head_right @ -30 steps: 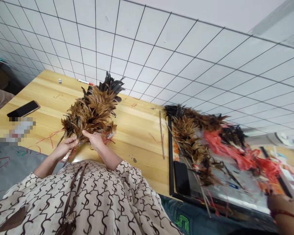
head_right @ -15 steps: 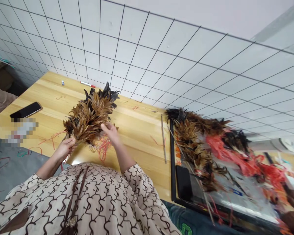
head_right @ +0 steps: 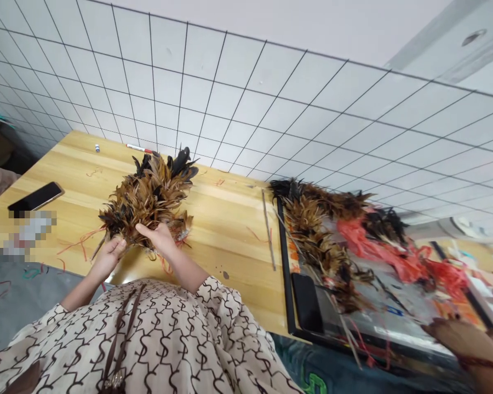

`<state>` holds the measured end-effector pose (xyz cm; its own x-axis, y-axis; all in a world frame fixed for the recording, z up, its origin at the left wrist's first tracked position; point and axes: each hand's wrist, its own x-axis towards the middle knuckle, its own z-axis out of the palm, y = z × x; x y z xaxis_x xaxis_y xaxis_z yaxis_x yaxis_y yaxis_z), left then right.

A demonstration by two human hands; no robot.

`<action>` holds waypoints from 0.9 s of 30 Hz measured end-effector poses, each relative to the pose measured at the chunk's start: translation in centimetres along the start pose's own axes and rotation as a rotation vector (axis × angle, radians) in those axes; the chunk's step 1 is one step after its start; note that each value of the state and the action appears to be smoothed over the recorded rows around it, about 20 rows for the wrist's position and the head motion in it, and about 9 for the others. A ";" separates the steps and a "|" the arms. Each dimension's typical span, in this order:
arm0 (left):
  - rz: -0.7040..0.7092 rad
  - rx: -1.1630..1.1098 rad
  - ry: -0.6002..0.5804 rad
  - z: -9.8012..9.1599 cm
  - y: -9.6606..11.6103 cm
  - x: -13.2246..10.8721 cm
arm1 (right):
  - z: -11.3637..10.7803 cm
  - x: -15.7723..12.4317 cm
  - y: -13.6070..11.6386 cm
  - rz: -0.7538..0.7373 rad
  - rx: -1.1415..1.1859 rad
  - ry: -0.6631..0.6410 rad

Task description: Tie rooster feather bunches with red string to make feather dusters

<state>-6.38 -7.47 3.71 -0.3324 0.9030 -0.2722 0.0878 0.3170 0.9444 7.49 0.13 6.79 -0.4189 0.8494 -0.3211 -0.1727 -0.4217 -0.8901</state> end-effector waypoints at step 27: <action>-0.021 0.446 0.485 -9.3 2.2 4.8 | -7.3 1.8 1.3 0.017 -0.091 0.437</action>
<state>-16.49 -5.10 6.15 -0.7148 0.6951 -0.0766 0.4229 0.5169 0.7443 13.01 3.45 2.71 -0.0010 0.9051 -0.4252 -0.0821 -0.4239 -0.9020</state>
